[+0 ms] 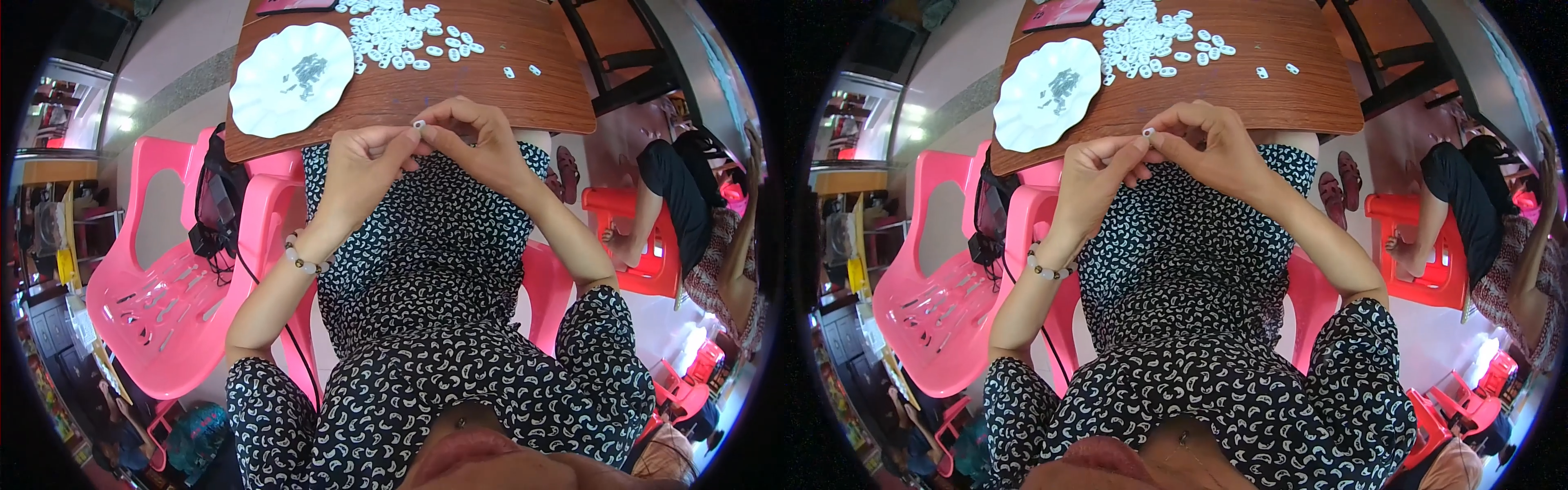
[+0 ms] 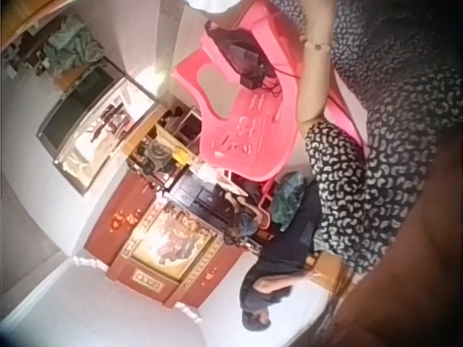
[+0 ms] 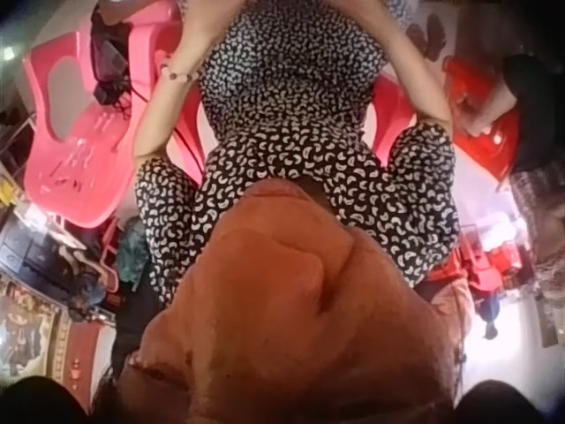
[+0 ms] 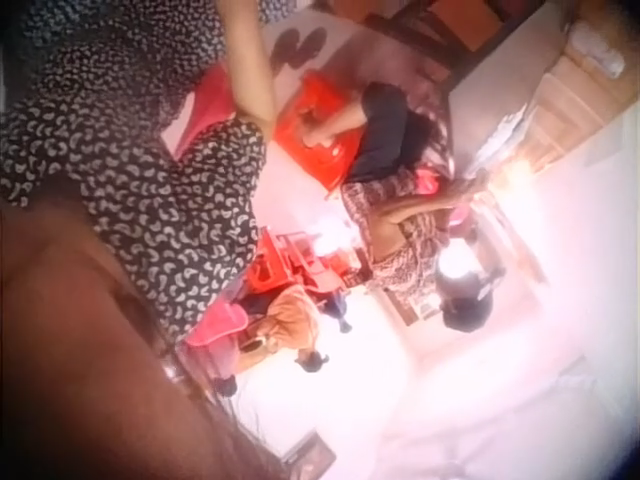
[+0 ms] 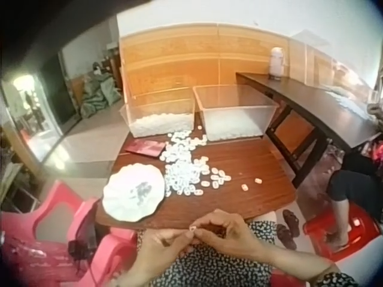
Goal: Manually assembling small white circular plastic parts by inserting blue components into them.
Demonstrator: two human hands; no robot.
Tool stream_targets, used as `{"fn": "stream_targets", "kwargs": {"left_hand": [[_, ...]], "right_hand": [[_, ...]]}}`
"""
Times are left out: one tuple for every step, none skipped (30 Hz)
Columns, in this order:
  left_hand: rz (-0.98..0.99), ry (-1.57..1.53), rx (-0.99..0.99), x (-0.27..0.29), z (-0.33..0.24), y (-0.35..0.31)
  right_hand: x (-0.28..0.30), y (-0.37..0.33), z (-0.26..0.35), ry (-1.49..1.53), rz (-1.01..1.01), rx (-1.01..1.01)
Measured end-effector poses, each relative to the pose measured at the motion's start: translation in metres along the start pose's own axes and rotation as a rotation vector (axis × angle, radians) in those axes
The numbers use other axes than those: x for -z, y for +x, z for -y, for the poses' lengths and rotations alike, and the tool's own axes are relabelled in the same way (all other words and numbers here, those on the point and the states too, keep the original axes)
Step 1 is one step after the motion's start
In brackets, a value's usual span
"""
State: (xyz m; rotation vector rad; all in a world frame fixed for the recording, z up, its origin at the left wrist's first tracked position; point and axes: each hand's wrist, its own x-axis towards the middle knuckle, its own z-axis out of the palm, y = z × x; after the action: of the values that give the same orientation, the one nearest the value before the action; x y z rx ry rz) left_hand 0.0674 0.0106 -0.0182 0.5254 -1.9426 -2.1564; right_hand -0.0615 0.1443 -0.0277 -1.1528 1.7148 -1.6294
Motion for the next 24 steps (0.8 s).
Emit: {"fn": "stream_targets", "kwargs": {"left_hand": [[-0.001, -0.018, 0.018, 0.000, 0.000, -0.001], [0.007, -0.005, 0.025, 0.001, 0.000, -0.001], [-0.001, -0.003, 0.028, 0.002, 0.000, -0.001], [0.013, -0.017, 0.041, 0.002, 0.000, -0.001], [0.026, -0.031, 0.054, 0.003, 0.000, -0.001], [0.048, -0.030, 0.048, 0.004, -0.001, -0.001], [0.046, -0.029, 0.050, 0.005, -0.003, -0.001], [0.054, -0.007, 0.068, 0.004, -0.006, -0.001], [0.063, 0.016, 0.085, 0.005, -0.009, 0.000], [0.063, 0.017, 0.086, 0.007, -0.011, 0.001], [0.048, 0.057, 0.045, 0.012, -0.013, 0.003], [0.035, 0.098, 0.005, 0.018, -0.015, 0.005], [-0.048, 0.141, -0.048, 0.024, -0.023, 0.005], [-0.098, 0.194, -0.134, 0.037, -0.022, 0.009], [-0.147, 0.248, -0.220, 0.053, -0.020, 0.015], [-0.214, 0.451, -0.297, 0.070, -0.018, 0.023], [-0.322, 0.816, -0.200, 0.079, -0.035, 0.024], [-0.355, 1.033, -0.332, 0.096, -0.033, 0.030], [-0.396, 1.251, -0.464, 0.117, -0.028, 0.036], [-0.365, 1.259, -0.432, 0.136, -0.024, 0.040], [-0.369, 1.262, -0.433, 0.150, -0.021, 0.044], [-0.325, 1.309, -0.400, 0.157, -0.020, 0.049], [-0.283, 1.354, -0.365, 0.162, -0.017, 0.053], [-0.285, 1.330, -0.337, 0.165, -0.014, 0.054]], "right_hand": [[0.000, -0.001, -0.001, -0.027, -0.010, 0.017], [0.000, 0.000, 0.001, -0.038, -0.003, 0.028], [0.001, 0.000, 0.000, -0.032, 0.003, 0.028], [0.003, 0.000, -0.001, -0.047, 0.025, -0.041], [0.003, 0.000, -0.001, -0.061, 0.047, -0.109], [0.003, 0.000, -0.002, -0.059, 0.050, -0.109], [0.002, -0.001, -0.002, -0.059, 0.020, -0.098], [0.001, -0.001, -0.003, -0.060, -0.011, -0.088], [-0.001, 0.000, -0.005, -0.057, -0.009, -0.088], [-0.003, -0.001, -0.007, 0.074, -0.049, -0.076], [-0.004, -0.001, -0.008, 0.206, -0.089, -0.063], [-0.001, -0.001, -0.008, 0.207, -0.091, -0.064], [0.003, -0.001, -0.006, 0.194, -0.082, -0.072], [0.006, -0.001, -0.006, 0.180, -0.076, -0.080], [0.007, -0.001, -0.006, 0.182, -0.078, -0.080], [0.009, -0.002, -0.007, 0.206, -0.102, -0.088], [0.010, -0.003, -0.006, 0.234, -0.121, -0.094], [0.012, -0.003, -0.006, 0.236, -0.124, -0.093], [0.011, -0.003, -0.006, 0.228, -0.116, -0.124], [0.010, -0.002, -0.006, 0.221, -0.109, -0.154], [0.009, -0.002, -0.005, 0.223, -0.107, -0.150], [0.010, -0.003, -0.005, 0.203, -0.106, -0.169], [0.010, -0.003, -0.006, 0.182, -0.103, -0.187], [0.010, -0.003, -0.007, 0.182, -0.104, -0.187]]}}
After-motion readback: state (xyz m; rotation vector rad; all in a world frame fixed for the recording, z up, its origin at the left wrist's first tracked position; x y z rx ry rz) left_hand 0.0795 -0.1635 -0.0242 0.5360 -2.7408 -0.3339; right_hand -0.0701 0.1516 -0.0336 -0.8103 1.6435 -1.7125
